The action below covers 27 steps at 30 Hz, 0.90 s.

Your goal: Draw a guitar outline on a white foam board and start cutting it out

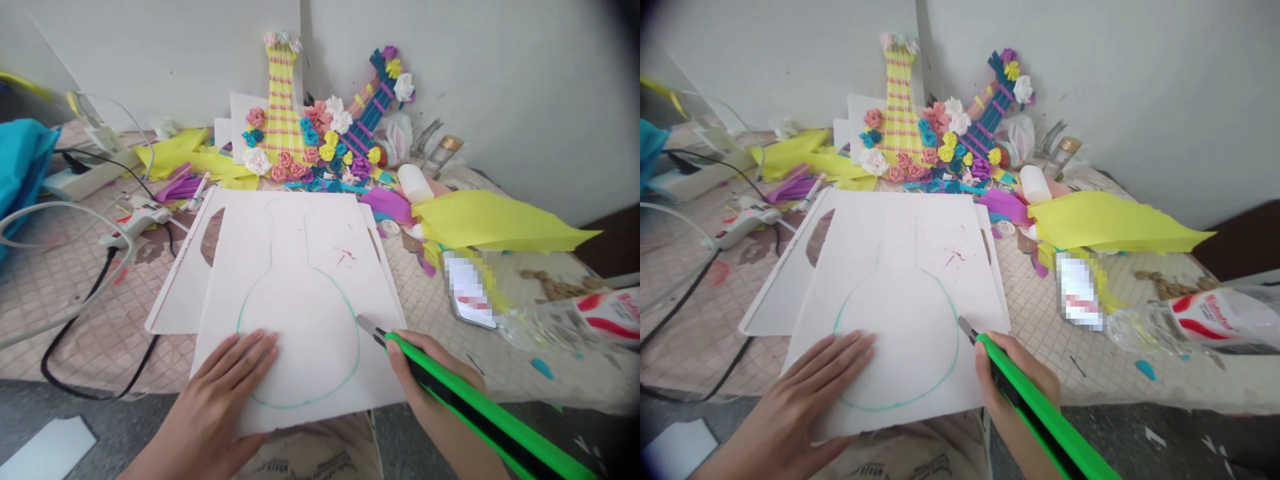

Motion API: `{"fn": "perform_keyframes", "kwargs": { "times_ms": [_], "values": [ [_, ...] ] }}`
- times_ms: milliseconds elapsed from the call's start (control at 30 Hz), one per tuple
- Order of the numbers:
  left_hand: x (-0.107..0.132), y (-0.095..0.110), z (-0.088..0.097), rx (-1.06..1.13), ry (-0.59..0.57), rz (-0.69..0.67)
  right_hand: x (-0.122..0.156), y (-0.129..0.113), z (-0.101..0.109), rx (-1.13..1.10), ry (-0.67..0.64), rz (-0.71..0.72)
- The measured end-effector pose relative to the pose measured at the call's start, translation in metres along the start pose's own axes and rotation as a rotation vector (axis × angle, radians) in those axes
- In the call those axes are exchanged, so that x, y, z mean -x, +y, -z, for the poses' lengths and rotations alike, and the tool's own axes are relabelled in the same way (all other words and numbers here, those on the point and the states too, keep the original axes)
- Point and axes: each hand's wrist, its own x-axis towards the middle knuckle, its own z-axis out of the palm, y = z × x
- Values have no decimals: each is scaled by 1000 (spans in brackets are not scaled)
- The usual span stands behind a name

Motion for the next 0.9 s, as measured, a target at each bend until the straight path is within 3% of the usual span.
{"fn": "perform_keyframes", "kwargs": {
  "times_ms": [267, 467, 700, 900],
  "values": [
    [-1, 2, 1, 15, 12, 25, 10, 1, -2, 38, 42, 57],
    [0, -3, 0, -40, -11, -52, 17, -1, -2, 65, 57, 33],
    [1, 3, -1, -13, 3, 11, 32, 9, 4, 79, 14, 75],
    [1, -7, -1, 26, -48, -38, 36, 5, 3, 39, 30, -28]
  ]
}}
